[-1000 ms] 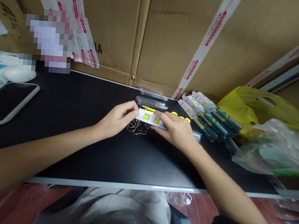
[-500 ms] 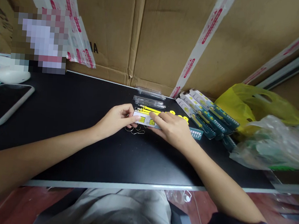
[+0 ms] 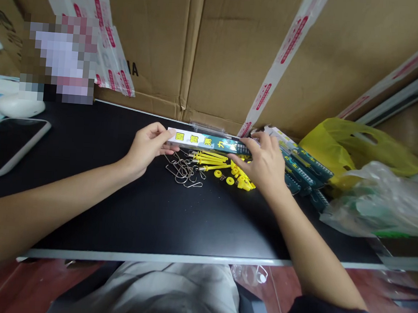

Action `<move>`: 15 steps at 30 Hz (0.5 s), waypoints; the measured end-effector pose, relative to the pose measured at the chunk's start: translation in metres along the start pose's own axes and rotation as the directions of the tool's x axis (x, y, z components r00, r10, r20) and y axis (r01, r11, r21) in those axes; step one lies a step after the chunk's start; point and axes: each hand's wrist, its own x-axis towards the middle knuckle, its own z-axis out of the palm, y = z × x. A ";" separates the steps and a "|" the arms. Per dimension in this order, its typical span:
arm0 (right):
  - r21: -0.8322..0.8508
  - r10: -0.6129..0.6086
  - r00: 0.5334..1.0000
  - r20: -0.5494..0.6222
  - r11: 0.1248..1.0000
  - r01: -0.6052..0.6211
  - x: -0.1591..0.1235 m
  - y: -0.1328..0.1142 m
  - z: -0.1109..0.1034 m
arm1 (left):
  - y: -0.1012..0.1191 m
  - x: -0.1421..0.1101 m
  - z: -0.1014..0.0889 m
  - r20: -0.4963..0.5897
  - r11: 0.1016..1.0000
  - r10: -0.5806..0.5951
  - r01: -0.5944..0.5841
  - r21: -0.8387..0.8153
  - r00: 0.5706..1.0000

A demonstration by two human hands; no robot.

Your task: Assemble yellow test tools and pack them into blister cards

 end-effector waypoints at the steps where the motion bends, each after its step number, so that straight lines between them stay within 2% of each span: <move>1: 0.014 0.038 0.999 -0.019 0.999 -0.038 0.000 0.003 0.002 | -0.001 0.001 0.000 -0.018 1.000 0.005 -0.005 -0.002 1.000; 4: 0.170 0.083 0.997 -0.001 0.982 -0.082 0.001 0.010 0.011 | -0.003 0.003 -0.001 -0.035 1.000 0.029 -0.029 0.006 0.999; 7: 0.330 0.024 0.999 0.027 0.943 -0.031 0.002 0.015 0.019 | 0.000 0.004 -0.001 -0.020 0.998 0.064 -0.064 0.019 0.998; 10: 0.388 0.005 1.000 0.007 0.921 -0.007 0.006 0.023 0.022 | 0.006 0.008 -0.002 0.026 0.997 0.070 -0.071 0.011 0.997; 13: 0.383 0.113 0.992 -0.055 0.920 -0.084 0.012 0.037 0.022 | 0.010 0.023 -0.002 0.100 0.999 0.034 -0.036 0.022 0.994; 15: 0.368 0.204 0.975 -0.089 0.916 -0.158 0.016 0.048 0.024 | 0.009 0.038 0.002 0.046 0.984 0.061 -0.068 0.162 0.997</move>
